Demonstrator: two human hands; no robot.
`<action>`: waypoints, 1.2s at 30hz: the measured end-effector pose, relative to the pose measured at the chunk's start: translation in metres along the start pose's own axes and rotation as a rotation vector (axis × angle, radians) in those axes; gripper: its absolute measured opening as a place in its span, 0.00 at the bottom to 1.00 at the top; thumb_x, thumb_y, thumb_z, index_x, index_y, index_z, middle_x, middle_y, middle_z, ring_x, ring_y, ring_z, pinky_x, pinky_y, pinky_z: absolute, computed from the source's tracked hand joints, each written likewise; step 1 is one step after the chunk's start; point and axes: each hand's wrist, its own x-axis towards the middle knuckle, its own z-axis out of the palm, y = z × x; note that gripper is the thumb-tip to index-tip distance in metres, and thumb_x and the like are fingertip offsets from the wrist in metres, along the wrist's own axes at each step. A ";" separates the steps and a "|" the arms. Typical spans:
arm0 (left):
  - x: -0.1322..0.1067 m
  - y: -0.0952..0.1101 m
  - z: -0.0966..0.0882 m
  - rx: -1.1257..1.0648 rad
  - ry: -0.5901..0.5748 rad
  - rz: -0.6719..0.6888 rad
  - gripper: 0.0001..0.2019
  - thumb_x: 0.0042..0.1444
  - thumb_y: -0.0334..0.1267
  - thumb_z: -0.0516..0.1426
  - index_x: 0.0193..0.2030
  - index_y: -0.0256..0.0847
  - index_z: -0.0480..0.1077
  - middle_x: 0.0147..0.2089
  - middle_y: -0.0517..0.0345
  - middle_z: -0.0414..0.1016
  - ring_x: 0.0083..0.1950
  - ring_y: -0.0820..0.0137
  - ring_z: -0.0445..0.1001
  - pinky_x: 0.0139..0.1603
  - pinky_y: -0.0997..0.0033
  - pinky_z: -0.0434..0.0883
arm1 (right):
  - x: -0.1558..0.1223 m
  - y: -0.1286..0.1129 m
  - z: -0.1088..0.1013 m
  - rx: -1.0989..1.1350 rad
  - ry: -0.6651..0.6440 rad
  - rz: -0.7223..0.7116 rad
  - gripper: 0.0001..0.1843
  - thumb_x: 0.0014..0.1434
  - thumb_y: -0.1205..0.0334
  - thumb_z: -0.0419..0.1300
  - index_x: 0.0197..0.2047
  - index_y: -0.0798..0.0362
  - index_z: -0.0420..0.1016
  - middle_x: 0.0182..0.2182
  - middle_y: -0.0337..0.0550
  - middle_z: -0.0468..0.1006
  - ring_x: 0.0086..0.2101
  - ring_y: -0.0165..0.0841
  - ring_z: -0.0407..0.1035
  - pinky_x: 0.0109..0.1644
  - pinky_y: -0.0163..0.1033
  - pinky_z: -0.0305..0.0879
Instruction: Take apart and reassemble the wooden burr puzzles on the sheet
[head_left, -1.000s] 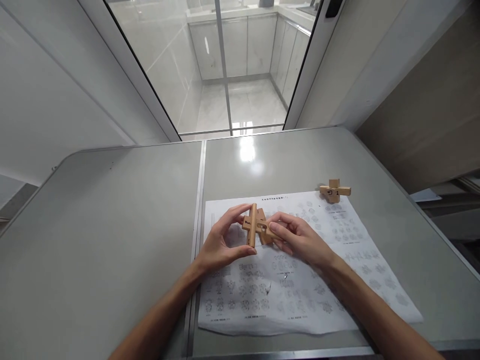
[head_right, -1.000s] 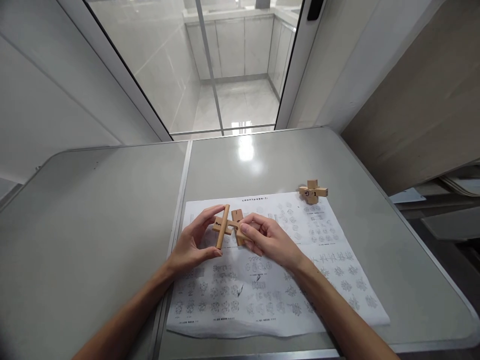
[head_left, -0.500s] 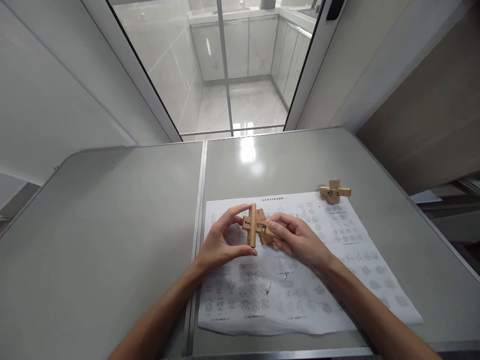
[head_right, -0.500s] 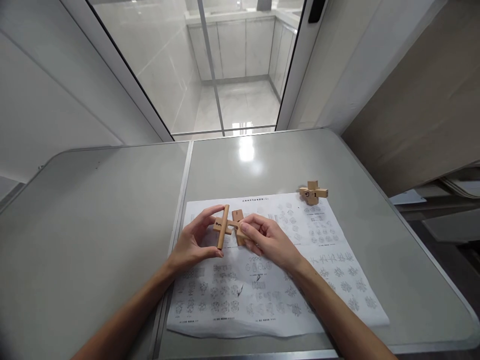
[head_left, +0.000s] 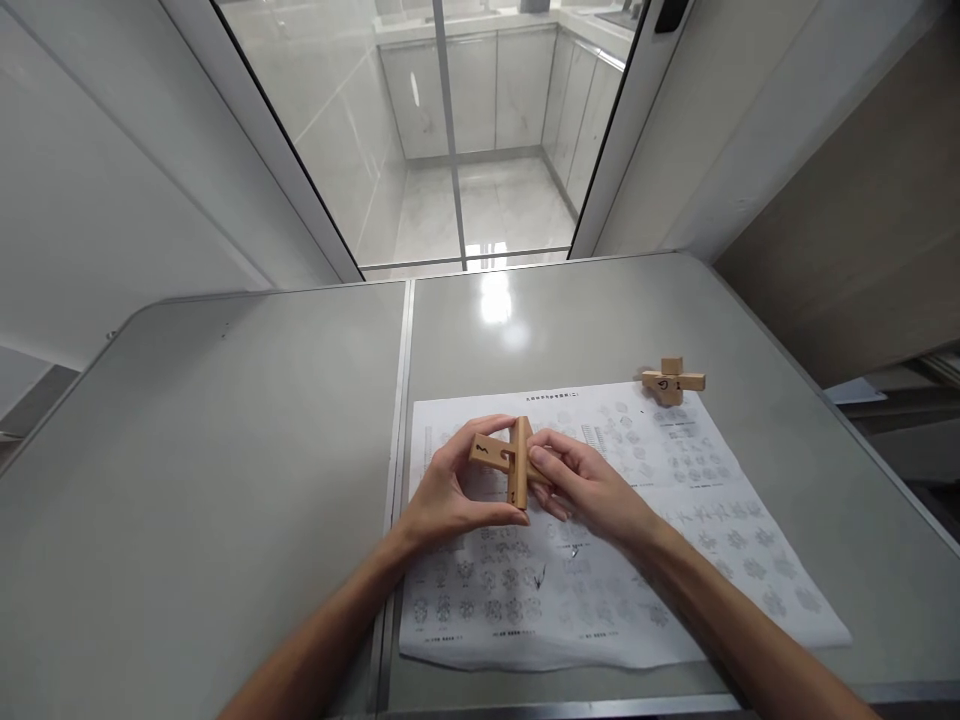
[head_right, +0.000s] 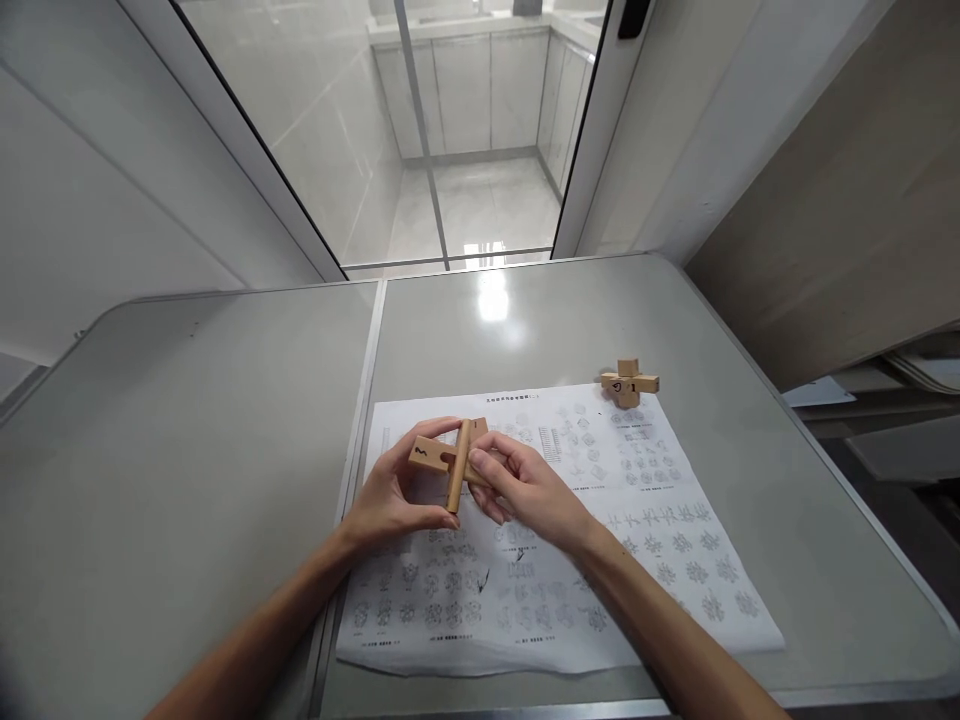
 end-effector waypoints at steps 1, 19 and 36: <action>0.000 0.000 0.000 -0.002 0.006 0.001 0.44 0.46 0.55 0.78 0.70 0.50 0.72 0.68 0.45 0.76 0.70 0.46 0.74 0.74 0.41 0.70 | -0.001 0.000 -0.001 0.009 -0.013 0.004 0.21 0.75 0.39 0.59 0.46 0.51 0.74 0.25 0.32 0.70 0.21 0.26 0.60 0.30 0.37 0.59; -0.002 -0.006 0.004 -0.068 -0.012 0.074 0.46 0.43 0.46 0.81 0.70 0.52 0.72 0.69 0.46 0.75 0.73 0.46 0.72 0.74 0.43 0.70 | -0.002 0.008 -0.007 0.081 -0.106 -0.008 0.18 0.78 0.45 0.59 0.48 0.53 0.75 0.22 0.29 0.67 0.19 0.23 0.54 0.26 0.34 0.52; -0.006 -0.003 0.007 -0.028 0.020 0.037 0.47 0.47 0.55 0.78 0.72 0.49 0.67 0.70 0.43 0.73 0.70 0.47 0.74 0.73 0.45 0.71 | -0.002 0.007 -0.004 0.141 -0.055 0.028 0.20 0.74 0.42 0.63 0.45 0.53 0.75 0.22 0.30 0.68 0.19 0.22 0.54 0.25 0.34 0.50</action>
